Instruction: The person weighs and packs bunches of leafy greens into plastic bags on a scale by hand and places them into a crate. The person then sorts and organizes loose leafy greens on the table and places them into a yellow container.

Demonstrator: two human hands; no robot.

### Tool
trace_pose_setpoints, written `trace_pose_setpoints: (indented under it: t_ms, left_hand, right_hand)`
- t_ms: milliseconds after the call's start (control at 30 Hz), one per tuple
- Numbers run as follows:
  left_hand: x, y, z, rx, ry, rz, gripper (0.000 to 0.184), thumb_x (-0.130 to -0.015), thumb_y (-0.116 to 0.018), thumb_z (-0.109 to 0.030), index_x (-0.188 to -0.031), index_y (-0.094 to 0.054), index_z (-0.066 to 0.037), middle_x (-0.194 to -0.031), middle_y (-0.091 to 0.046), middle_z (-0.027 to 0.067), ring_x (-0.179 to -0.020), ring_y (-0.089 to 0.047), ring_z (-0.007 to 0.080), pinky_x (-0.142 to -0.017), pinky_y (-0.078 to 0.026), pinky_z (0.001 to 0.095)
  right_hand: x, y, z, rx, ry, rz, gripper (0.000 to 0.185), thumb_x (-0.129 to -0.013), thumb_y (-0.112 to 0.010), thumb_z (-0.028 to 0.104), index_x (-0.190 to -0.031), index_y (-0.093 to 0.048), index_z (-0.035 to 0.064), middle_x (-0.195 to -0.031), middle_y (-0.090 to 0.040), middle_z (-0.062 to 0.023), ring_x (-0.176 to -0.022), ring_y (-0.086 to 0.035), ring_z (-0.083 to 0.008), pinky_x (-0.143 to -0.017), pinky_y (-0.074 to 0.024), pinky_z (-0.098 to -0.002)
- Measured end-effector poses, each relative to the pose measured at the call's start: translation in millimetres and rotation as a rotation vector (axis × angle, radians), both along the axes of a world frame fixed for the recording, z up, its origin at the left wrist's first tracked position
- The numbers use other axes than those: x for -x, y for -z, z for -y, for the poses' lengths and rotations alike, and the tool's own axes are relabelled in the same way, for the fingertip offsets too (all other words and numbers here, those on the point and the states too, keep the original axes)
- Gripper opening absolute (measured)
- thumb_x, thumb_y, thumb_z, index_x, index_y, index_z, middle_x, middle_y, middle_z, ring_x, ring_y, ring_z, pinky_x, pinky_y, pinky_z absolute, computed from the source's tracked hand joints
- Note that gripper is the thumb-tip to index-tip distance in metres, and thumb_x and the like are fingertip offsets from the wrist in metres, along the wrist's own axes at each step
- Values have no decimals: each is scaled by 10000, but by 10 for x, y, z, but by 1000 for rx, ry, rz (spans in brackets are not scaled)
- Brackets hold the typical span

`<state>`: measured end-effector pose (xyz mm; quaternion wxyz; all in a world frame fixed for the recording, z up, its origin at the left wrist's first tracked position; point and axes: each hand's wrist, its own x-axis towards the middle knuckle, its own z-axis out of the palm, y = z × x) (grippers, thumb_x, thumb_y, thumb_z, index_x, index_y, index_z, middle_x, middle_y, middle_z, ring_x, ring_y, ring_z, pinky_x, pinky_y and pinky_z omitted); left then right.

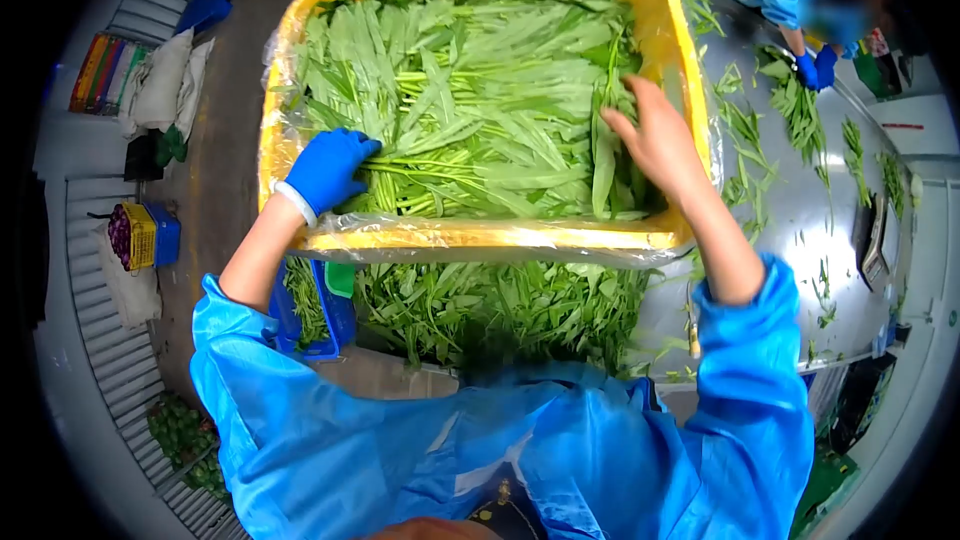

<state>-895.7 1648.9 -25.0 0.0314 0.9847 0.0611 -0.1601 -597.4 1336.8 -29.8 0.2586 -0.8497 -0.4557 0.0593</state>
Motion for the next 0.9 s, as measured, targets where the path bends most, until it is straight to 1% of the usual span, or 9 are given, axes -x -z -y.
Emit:
trace_pose_setpoints:
  t_ms: [200, 367, 467, 567, 667, 700, 733, 833, 900]
  left_hand:
    - [85, 98, -62, -58, 88, 122, 261, -704, -691, -106, -953, -620, -77, -856, -589, 116, -844, -571, 320, -751, -447, 419]
    - [286, -392, -161, 124, -238, 546, 258, -847, -646, -112, -1087, -632, -19, -972, -656, 178, -886, -614, 368, -772, -489, 409]
    - [433, -503, -176, 453, -591, 705, 240, -933, -576, -107, -1148, -613, -6, -1004, -676, 115, -886, -639, 196, -773, -487, 319]
    - [325, -655, 118, 782, -564, 862, 260, -970, -529, -125, -1199, -595, -20, -1077, -656, 55, -903, -595, 113, -773, -474, 267]
    - [258, -745, 442, 923, -580, 795, 294, -982, -489, -137, -1237, -574, -19, -1136, -641, 45, -944, -586, 104, -783, -465, 234]
    - [267, -806, 552, 969, -602, 691, 294, -983, -484, -136, -1236, -576, -19, -1128, -644, 47, -940, -583, 96, -770, -461, 228]
    - [283, -861, 646, 1015, -621, 584, 295, -983, -479, -135, -1236, -578, -19, -1120, -648, 48, -936, -579, 88, -757, -457, 221]
    - [465, -818, 783, 1202, -564, 359, 302, -977, -487, -146, -1229, -588, -13, -1092, -654, 63, -952, -586, 140, -857, -458, 286]
    - [621, -743, 887, 1234, -506, 346, 305, -976, -489, -148, -1231, -586, -11, -1103, -649, 68, -944, -583, 152, -873, -453, 304]
  right_hand:
    - [-435, 634, -477, 295, 158, -73, 605, -796, -705, 243, -1279, -469, -36, -1132, -598, -286, -1072, -576, -418, -937, -461, -407]
    - [-704, 619, -213, -6, 236, -348, 481, -762, -616, 50, -1238, -550, 18, -1086, -651, -209, -1027, -620, -320, -896, -480, -346]
    - [-174, -202, -247, -194, 201, -327, 423, -780, -548, -15, -1200, -580, 23, -1083, -657, -182, -1022, -625, -298, -884, -486, -341]
    - [324, -622, -282, -289, -140, -75, 397, -789, -471, -53, -1154, -611, 20, -1065, -665, -154, -1002, -639, -271, -878, -497, -353]
    - [843, -879, -378, -224, -564, -375, 365, -781, -462, -38, -1102, -629, 3, -1035, -659, -170, -943, -643, -309, -837, -515, -378]
    - [1010, -934, -411, -240, -606, -526, 376, -766, -468, -75, -1089, -649, -11, -961, -671, -119, -786, -615, -201, -678, -482, -309]
    - [1108, -958, -425, -245, -640, -621, 331, -795, -487, -58, -1081, -651, -22, -913, -657, -102, -706, -586, -166, -633, -461, -286]
    - [1269, -1119, -388, -125, -536, -835, 312, -841, -477, -36, -1100, -651, -30, -821, -622, -71, -640, -540, -117, -592, -429, -249]
    - [1335, -1118, -336, -204, -253, -1039, 350, -845, -452, -21, -1129, -657, -12, -682, -563, -25, -610, -504, -77, -579, -406, -232]
